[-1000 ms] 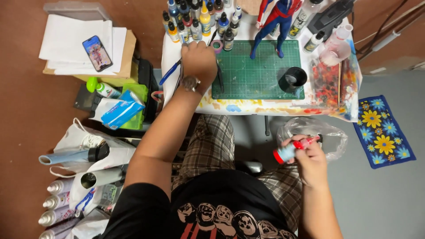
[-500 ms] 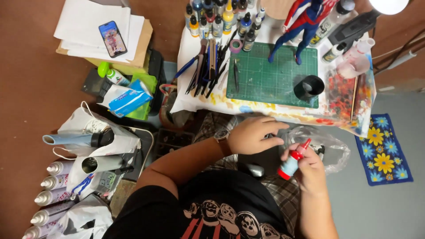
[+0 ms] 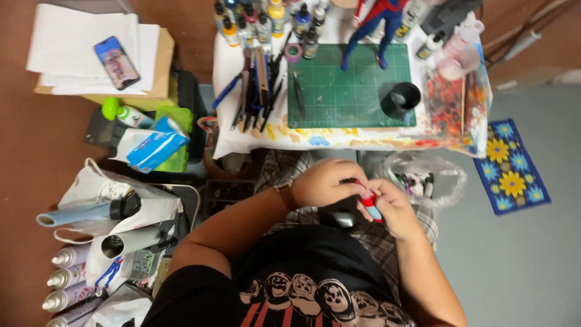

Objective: Painting fine details on a Spider-Man action figure using a small paintbrush and red paint at a workstation.

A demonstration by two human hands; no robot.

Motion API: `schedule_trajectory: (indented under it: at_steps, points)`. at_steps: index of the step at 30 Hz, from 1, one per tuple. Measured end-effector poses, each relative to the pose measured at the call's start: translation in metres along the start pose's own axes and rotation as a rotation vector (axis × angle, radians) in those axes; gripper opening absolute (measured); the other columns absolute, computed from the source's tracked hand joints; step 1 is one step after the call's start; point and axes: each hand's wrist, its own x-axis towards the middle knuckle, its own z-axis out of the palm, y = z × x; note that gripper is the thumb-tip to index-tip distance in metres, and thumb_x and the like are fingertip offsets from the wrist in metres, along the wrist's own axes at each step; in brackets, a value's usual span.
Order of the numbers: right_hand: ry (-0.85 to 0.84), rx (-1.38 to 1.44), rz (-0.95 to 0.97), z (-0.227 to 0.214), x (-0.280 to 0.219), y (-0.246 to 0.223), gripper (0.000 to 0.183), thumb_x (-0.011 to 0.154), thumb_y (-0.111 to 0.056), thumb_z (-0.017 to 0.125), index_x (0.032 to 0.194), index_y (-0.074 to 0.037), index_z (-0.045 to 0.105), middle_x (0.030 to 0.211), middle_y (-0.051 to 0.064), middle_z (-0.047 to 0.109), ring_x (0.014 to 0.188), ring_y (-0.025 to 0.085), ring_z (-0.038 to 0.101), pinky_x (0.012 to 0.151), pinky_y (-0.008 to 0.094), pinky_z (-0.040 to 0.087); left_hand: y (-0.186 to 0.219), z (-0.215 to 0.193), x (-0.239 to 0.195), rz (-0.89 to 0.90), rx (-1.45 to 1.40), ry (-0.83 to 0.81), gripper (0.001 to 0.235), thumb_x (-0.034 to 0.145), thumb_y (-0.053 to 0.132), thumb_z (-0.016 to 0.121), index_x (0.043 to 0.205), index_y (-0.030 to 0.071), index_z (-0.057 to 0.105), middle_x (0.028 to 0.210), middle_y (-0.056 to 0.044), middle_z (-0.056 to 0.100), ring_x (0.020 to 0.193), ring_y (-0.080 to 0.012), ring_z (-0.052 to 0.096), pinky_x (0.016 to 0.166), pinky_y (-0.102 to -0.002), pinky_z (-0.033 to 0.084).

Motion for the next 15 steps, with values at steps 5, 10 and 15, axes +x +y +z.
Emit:
schedule_trajectory:
  at_steps: [5,10,15]
  points:
    - [0.081,0.118,-0.003,0.012,0.001,-0.004,0.043,0.095,-0.026,0.067,0.116,0.01,0.059,0.054,0.011,0.061,0.032,0.006,0.05,0.032,0.017,0.038,-0.005,-0.001,0.005,0.044,-0.035,-0.034,0.013,0.098,0.025,0.071,0.106,0.015,0.072,0.09,-0.003,0.07,0.091,-0.0256,0.072,0.085,-0.039,0.058]
    - [0.009,0.189,-0.035,0.001,-0.01,0.002,0.037,0.093,-0.018,0.069,0.113,0.011,0.058,0.069,0.021,0.066,0.042,0.016,0.057,0.038,0.024,0.046,-0.033,0.011,0.002,0.291,0.348,-0.076,0.021,0.101,0.029,0.066,0.1,0.008,0.069,0.084,-0.007,0.065,0.08,-0.0296,0.067,0.076,-0.041,0.057]
    - [-0.039,-0.026,-0.039,-0.015,-0.022,0.007,0.041,0.088,-0.016,0.077,0.112,0.013,0.06,0.073,0.021,0.07,0.056,0.021,0.067,0.047,0.027,0.052,-0.016,0.004,0.002,0.618,0.752,0.062,0.035,0.102,0.036,0.056,0.074,0.014,0.058,0.068,0.002,0.051,0.064,-0.0224,0.056,0.061,-0.036,0.049]
